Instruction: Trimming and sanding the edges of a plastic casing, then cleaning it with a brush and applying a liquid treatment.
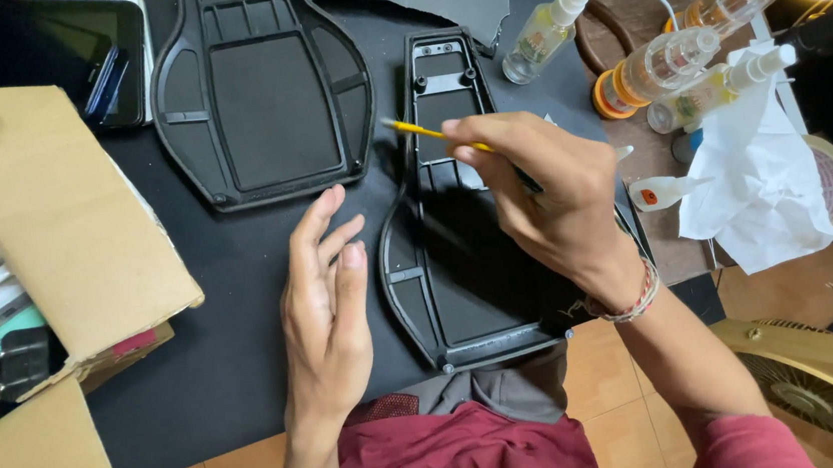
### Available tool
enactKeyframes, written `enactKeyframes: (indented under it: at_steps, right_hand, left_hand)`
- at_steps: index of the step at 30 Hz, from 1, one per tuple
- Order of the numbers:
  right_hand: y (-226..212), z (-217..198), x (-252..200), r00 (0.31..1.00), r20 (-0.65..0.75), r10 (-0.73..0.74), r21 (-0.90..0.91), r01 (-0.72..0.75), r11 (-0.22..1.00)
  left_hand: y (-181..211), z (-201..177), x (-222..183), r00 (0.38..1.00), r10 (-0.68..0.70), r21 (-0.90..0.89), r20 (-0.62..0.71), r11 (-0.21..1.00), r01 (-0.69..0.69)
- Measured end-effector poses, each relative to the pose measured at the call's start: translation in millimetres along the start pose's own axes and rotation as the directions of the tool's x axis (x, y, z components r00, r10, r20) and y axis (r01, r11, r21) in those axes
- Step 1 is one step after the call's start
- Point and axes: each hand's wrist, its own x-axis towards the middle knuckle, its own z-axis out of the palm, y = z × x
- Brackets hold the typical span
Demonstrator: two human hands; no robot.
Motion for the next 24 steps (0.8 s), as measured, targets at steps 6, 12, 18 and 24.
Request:
enactKeyframes:
  at_steps: [6,12,18,24]
  right_hand:
    - [3,13,22,0.969,0.214,-0.125,0.061,0.114,0.992]
    - [5,8,21,0.997,0.078,-0.024,0.097,0.016,0.995]
    - [-16,12,13,0.962,0.272,-0.023,0.212,-0.036,0.977]
    - [-28,21,11,0.966,0.232,-0.115,0.119,0.089,0.989]
  left_hand:
    - [10,-7,8,0.999,-0.028,0.153,0.029,0.988,0.023]
    - [7,-12,11,1.0,-0.022,0.094,-0.011,0.995,0.023]
    - [9,-17,-12,0.995,0.076,0.153,-0.071,0.986,-0.064]
    - [-1,-25,-47,0.973,0.187,0.251,-0.136,0.956,-0.148]
